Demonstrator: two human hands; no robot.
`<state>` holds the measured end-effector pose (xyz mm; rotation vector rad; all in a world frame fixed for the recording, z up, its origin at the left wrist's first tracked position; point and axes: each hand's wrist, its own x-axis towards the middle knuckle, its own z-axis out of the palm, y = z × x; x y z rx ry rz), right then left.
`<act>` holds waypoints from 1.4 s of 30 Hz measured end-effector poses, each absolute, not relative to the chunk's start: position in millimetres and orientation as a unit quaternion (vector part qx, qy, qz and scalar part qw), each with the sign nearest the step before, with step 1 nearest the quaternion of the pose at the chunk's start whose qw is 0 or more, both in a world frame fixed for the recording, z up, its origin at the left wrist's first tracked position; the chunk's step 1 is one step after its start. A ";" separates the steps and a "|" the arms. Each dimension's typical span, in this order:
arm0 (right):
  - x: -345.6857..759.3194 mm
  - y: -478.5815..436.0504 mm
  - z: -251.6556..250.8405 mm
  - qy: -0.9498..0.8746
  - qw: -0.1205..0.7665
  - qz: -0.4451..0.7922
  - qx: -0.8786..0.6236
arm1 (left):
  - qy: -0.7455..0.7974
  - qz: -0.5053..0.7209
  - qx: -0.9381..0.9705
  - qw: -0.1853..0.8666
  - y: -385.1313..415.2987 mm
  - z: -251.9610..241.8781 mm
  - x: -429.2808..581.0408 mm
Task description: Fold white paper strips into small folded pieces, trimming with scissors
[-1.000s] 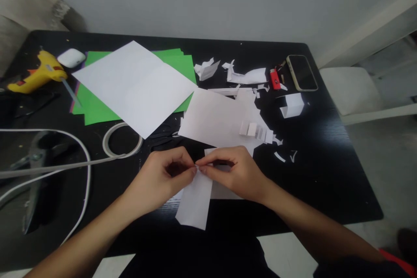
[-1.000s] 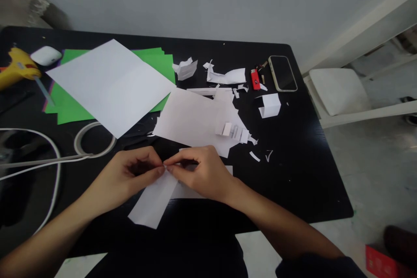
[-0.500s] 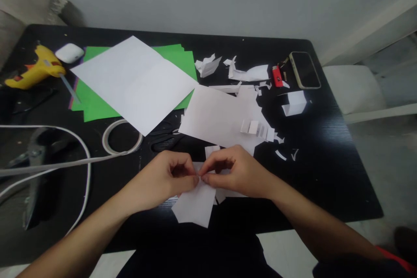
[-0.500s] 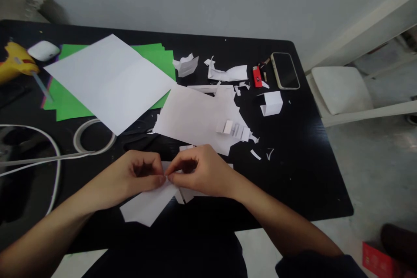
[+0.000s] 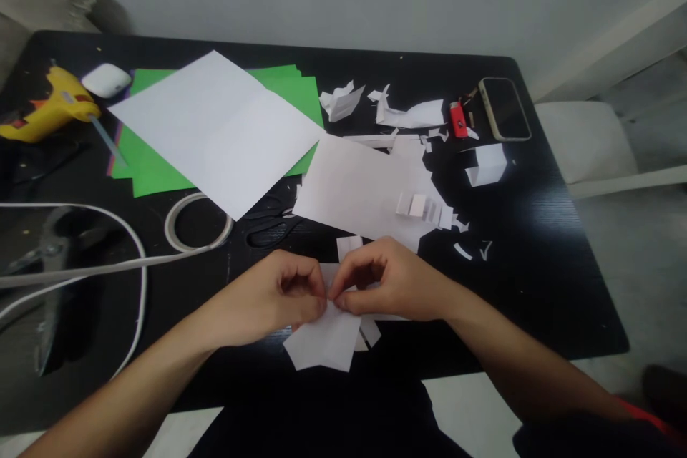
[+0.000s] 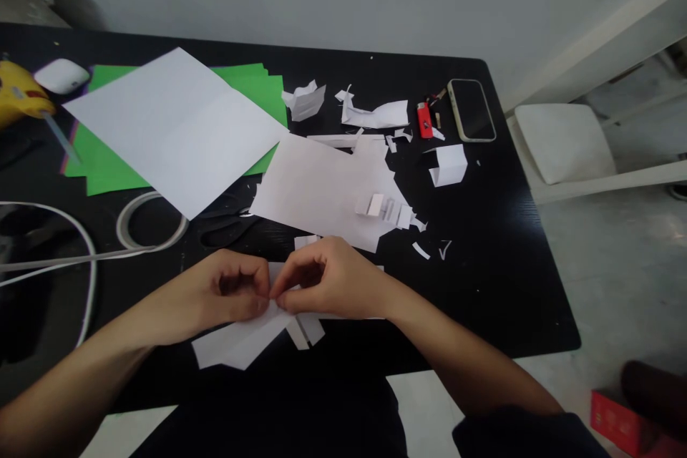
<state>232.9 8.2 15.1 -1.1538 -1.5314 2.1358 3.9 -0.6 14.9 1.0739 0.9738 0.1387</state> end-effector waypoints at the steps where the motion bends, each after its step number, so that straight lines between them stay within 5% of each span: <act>1: 233.3 8.7 15.2 -0.527 0.131 0.739 -0.398 | 0.443 0.061 0.490 0.748 -0.6 15.3 4.2; 42: 230.8 3.9 17.5 -0.527 0.165 0.720 -0.421 | 0.471 0.081 0.571 0.668 -5.3 20.8 8.0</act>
